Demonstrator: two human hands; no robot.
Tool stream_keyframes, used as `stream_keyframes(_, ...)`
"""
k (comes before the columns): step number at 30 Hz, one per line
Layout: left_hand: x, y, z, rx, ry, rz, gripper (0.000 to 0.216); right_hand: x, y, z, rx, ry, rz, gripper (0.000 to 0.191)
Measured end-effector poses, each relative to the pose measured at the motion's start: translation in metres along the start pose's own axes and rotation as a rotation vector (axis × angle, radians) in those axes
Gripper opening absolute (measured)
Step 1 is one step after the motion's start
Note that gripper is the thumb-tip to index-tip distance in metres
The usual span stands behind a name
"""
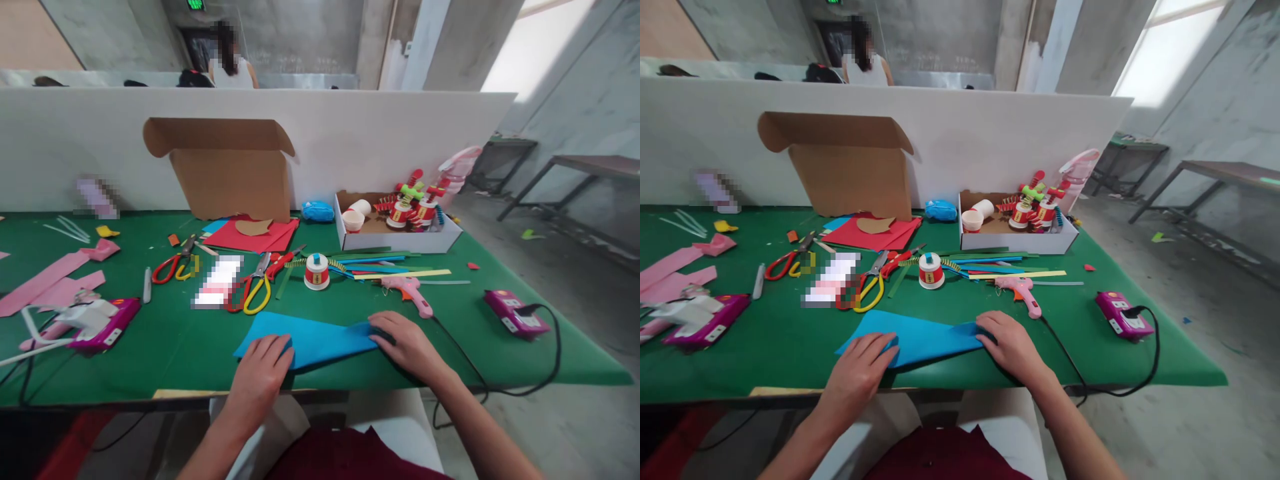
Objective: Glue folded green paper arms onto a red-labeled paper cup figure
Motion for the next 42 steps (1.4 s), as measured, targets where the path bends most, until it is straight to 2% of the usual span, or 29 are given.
stream_keyframes(2,0.003,0.004,-0.004,-0.007,-0.034,0.031,0.036,0.008,0.002,-0.003,-0.01,0.003,-0.034,0.027)
stream_keyframes(5,0.005,0.012,-0.003,-0.037,-0.053,0.058,0.035,0.024,0.007,0.001,-0.032,0.028,-0.039,0.051)
stream_keyframes(9,0.009,0.022,0.014,-0.1,-0.031,0.129,0.03,0.049,0.015,0.023,-0.007,0.146,-0.079,0.07)
stream_keyframes(12,0.011,0.03,0.031,-0.135,-0.012,0.187,0.027,0.065,0.014,0.042,0.037,0.275,-0.194,0.058)
stream_keyframes(15,0.012,0.031,0.038,-0.119,-0.029,0.208,0.029,0.063,0.003,0.049,0.035,0.308,-0.306,0.043)
stream_keyframes(18,0.015,0.019,0.032,-0.021,-0.039,0.215,0.028,0.05,-0.013,0.044,0.032,0.289,-0.331,0.028)
stream_keyframes(21,0.017,0.002,0.021,0.118,-0.003,0.208,0.031,0.038,-0.031,0.034,0.102,0.277,-0.258,0.022)
stream_keyframes(24,0.011,-0.008,0.014,0.179,0.009,0.147,0.037,0.032,-0.038,0.027,0.151,0.242,-0.178,0.021)
stream_keyframes(27,0.001,-0.009,0.013,0.151,-0.032,0.049,0.029,0.027,-0.037,0.024,0.153,0.199,-0.111,0.023)
stream_keyframes(29,0.002,-0.008,0.014,0.14,-0.01,-0.022,0.025,0.022,-0.033,0.023,0.129,0.162,-0.052,0.023)
stream_keyframes(31,0.01,-0.009,0.016,0.175,0.058,-0.1,0.024,0.013,-0.029,0.021,0.087,0.092,0.013,0.022)
stream_keyframes(35,0.04,-0.012,0.023,0.335,0.21,-0.265,0.029,-0.008,-0.021,0.018,0.02,-0.107,0.133,0.018)
stream_keyframes(39,0.07,-0.011,0.029,0.494,0.36,-0.362,0.035,-0.019,-0.021,0.019,0.068,-0.247,0.116,0.013)
stream_keyframes(42,0.085,-0.01,0.031,0.578,0.423,-0.367,0.04,-0.023,-0.022,0.02,0.127,-0.341,0.043,0.012)
Point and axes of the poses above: each hand's wrist, its own z-axis towards the middle knuckle, its own y-axis out of the back of the hand, x = y × z, the point moved 7 cm from there along z, towards the middle knuckle, and after that the axes turned 14 degrees about y, right-handed, at the moved point
